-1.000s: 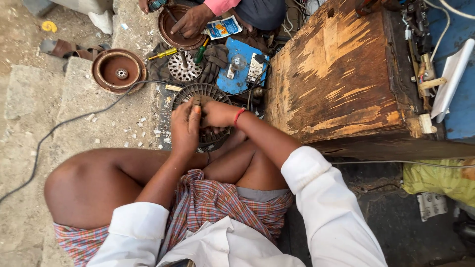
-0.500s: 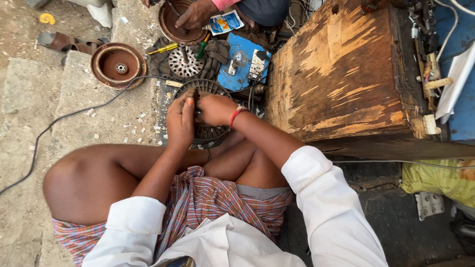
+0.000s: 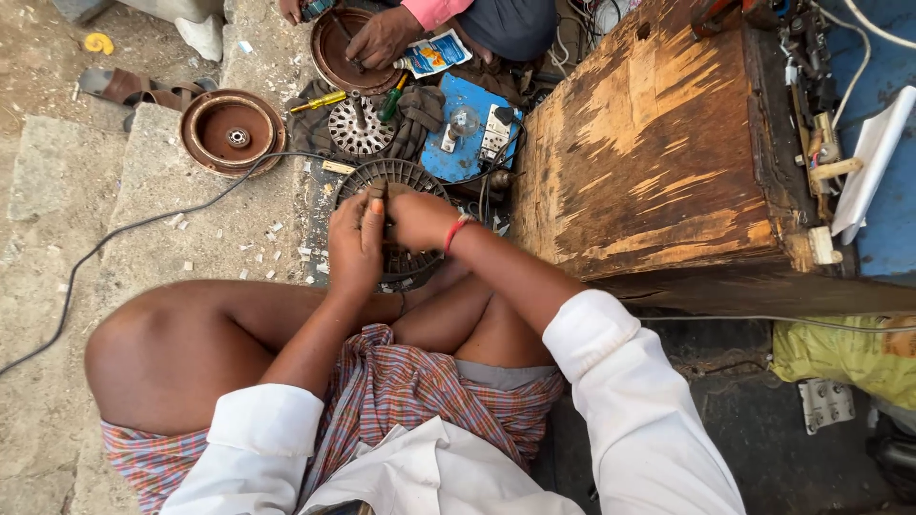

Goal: The person sits on the ground and assembles an electric motor rotor, pressing and fitting laminated rotor segments onto a central shaft by hand. They turn the rotor over, align the slots, and work the segments into place around the shaft.

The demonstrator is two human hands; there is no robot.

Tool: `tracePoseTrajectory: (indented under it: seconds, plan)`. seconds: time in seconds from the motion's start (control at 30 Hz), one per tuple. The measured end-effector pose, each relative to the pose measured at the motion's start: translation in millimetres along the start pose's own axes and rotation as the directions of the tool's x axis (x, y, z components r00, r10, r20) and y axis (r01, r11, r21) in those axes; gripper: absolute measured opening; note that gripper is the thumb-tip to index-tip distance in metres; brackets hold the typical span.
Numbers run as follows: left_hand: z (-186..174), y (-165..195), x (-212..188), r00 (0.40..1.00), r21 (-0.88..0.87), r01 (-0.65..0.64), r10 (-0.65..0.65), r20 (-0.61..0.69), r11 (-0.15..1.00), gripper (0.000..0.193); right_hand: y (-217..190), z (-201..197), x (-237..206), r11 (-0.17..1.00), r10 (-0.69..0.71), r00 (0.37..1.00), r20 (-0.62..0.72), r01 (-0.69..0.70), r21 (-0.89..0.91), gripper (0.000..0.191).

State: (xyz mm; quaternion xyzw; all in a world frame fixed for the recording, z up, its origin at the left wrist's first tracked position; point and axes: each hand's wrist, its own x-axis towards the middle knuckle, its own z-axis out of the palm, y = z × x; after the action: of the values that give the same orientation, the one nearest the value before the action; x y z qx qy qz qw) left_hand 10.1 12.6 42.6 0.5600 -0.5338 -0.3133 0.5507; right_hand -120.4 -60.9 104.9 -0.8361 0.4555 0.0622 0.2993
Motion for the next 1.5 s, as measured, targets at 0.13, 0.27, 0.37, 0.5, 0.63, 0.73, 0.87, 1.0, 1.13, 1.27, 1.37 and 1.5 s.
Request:
tracePoseTrajectory:
  seconds: [0.13,0.27,0.37,0.5,0.63,0.73,0.87,1.0,1.13,1.27,1.37,1.5]
  plan:
    - [-2.4,4.5,-1.7,0.997,-0.052,0.072,-0.071,0.010,0.996,0.048,-9.1,5.7,-7.8,0.995,0.048,0.998,-0.036,-0.045,0.093,0.022]
    - [-3.9,-0.6,2.6,0.990,-0.151,0.138,-0.140,-0.003,0.979,0.048,-23.4,48.2,-25.4,0.822,-0.298,0.847,-0.441,-0.008,-0.570,0.018]
    - [-2.0,-2.6,4.8,0.994,-0.094,0.107,-0.107,0.007,0.990,0.046,-17.1,42.5,-23.4,0.826,-0.314,0.841,-0.441,0.013,-0.563,0.018]
    - [0.4,2.4,4.9,0.997,-0.024,0.044,-0.043,0.067,0.999,0.048,-2.5,-3.9,-8.7,0.948,0.161,0.972,0.170,-0.200,0.249,0.015]
    - [-2.7,4.0,3.6,0.996,-0.106,0.081,-0.075,0.054,0.991,0.045,-12.2,-0.2,-12.9,0.982,0.126,0.992,0.021,-0.128,0.139,0.012]
    - [-3.9,-1.5,3.7,0.980,-0.263,0.199,-0.196,0.037,0.944,0.045,-23.3,34.8,-22.7,0.786,-0.311,0.871,-0.381,0.010,-0.618,0.011]
    - [0.8,-7.7,6.3,0.991,-0.193,0.133,-0.132,0.015,0.972,0.043,-12.2,41.9,-15.8,0.797,-0.320,0.850,-0.419,0.003,-0.603,0.009]
    - [-3.2,-4.2,-5.9,0.997,-0.022,0.050,-0.049,0.065,0.999,0.048,0.5,7.0,-3.6,0.986,0.143,0.982,0.121,-0.152,0.071,0.022]
    - [-18.1,-1.2,-22.4,0.996,-0.147,-0.016,0.029,0.090,0.989,0.052,-12.1,2.4,-14.6,0.910,0.167,0.967,0.194,-0.227,0.348,0.031]
    - [-30.1,-6.3,-22.7,0.986,-0.297,0.100,-0.053,0.161,0.950,0.054,-27.5,20.0,-35.8,0.999,0.040,0.982,-0.185,-0.041,-0.002,0.030]
    - [-28.1,-9.4,-16.1,0.965,-0.503,0.230,-0.130,0.227,0.833,0.053,-24.2,22.8,-42.0,0.974,-0.016,0.964,-0.266,-0.045,-0.221,0.025]
    - [-16.4,-11.5,-1.4,0.984,-0.508,0.168,-0.118,0.130,0.844,0.050,-16.8,14.7,-36.8,0.919,-0.246,0.901,-0.357,0.099,-0.382,0.007]
